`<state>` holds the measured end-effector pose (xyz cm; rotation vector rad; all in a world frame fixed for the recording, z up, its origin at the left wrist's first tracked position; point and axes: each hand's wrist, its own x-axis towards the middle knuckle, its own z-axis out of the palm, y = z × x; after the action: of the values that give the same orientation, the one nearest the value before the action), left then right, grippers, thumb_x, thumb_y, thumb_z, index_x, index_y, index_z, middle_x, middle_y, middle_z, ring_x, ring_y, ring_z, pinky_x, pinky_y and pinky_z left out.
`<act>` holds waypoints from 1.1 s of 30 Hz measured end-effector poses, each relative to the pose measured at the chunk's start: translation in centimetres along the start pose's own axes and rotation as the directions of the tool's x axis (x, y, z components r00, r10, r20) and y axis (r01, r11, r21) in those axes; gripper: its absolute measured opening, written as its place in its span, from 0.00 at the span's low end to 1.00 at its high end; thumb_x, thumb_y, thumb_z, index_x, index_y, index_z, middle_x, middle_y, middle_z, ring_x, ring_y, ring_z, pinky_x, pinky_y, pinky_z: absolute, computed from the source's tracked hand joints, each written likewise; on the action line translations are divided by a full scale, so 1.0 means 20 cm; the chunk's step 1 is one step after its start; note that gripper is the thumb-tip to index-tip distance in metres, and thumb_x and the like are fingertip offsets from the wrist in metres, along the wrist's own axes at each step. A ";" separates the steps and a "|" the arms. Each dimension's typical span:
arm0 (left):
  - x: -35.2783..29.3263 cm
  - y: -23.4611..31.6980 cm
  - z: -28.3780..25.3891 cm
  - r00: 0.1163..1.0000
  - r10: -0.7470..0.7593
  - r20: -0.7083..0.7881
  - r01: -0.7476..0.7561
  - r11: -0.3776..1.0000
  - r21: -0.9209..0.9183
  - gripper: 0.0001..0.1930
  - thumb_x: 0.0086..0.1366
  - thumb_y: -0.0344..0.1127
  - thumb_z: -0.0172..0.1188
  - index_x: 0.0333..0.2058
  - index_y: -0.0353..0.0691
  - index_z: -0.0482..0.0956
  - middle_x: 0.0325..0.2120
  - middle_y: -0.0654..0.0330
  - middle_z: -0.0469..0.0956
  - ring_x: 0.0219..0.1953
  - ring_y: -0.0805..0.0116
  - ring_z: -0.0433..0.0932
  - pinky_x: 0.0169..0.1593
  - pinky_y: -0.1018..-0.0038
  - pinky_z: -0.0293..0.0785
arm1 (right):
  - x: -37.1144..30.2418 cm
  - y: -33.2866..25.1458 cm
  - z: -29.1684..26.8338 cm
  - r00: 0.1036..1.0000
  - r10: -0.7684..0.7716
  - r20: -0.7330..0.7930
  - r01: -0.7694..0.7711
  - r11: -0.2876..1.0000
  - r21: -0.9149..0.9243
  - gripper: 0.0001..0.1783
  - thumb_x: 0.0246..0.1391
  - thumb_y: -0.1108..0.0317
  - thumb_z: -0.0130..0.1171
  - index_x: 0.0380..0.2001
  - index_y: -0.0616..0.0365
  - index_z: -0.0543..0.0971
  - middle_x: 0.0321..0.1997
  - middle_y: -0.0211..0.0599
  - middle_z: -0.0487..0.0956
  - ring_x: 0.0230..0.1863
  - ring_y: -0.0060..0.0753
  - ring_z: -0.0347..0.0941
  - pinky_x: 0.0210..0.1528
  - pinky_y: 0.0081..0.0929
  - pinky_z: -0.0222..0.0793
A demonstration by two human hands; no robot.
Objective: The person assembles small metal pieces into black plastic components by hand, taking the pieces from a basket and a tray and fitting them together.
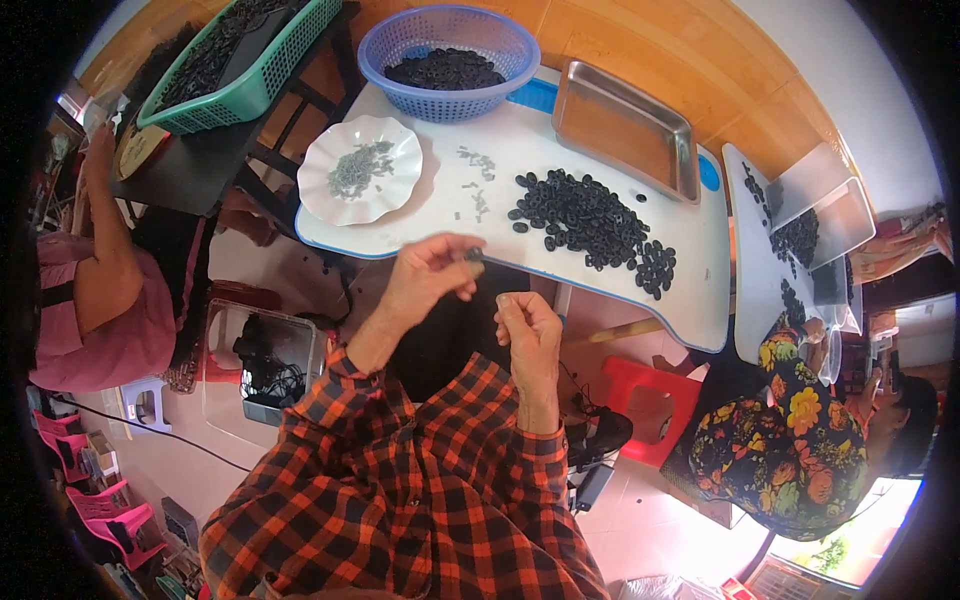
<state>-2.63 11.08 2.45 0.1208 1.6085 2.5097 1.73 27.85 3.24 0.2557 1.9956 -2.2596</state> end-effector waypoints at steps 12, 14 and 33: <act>0.80 0.50 -0.27 0.848 0.480 -0.224 -0.341 0.818 0.464 0.17 0.57 0.31 0.61 0.44 0.26 0.75 0.24 0.56 0.80 0.23 0.76 0.77 0.28 0.80 0.74 | -0.01 -0.01 0.01 1.000 0.000 0.014 0.000 0.999 -0.035 0.07 0.56 0.68 0.57 0.32 0.61 0.78 0.24 0.28 0.74 0.21 0.13 0.65 0.24 0.12 0.60; 0.74 0.43 -0.27 0.867 0.455 -0.202 -0.271 0.772 0.575 0.16 0.57 0.32 0.61 0.42 0.27 0.76 0.24 0.57 0.80 0.23 0.75 0.78 0.28 0.79 0.74 | -0.01 0.00 -0.01 1.000 -0.001 -0.004 0.001 0.999 -0.044 0.08 0.56 0.67 0.58 0.31 0.61 0.78 0.24 0.27 0.74 0.22 0.13 0.65 0.24 0.11 0.60; 0.30 -0.02 -0.20 0.836 0.464 0.292 -0.383 0.114 0.917 0.10 0.54 0.25 0.56 0.34 0.42 0.82 0.27 0.53 0.71 0.29 0.55 0.74 0.32 0.64 0.71 | -0.02 0.05 -0.01 0.999 0.043 -0.013 -0.045 0.985 -0.166 0.08 0.56 0.67 0.57 0.31 0.61 0.78 0.24 0.27 0.75 0.23 0.14 0.67 0.24 0.12 0.62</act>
<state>-9.02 8.84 0.26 0.7446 3.3001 1.1972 2.42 27.84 2.35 0.2904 2.1459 -2.0542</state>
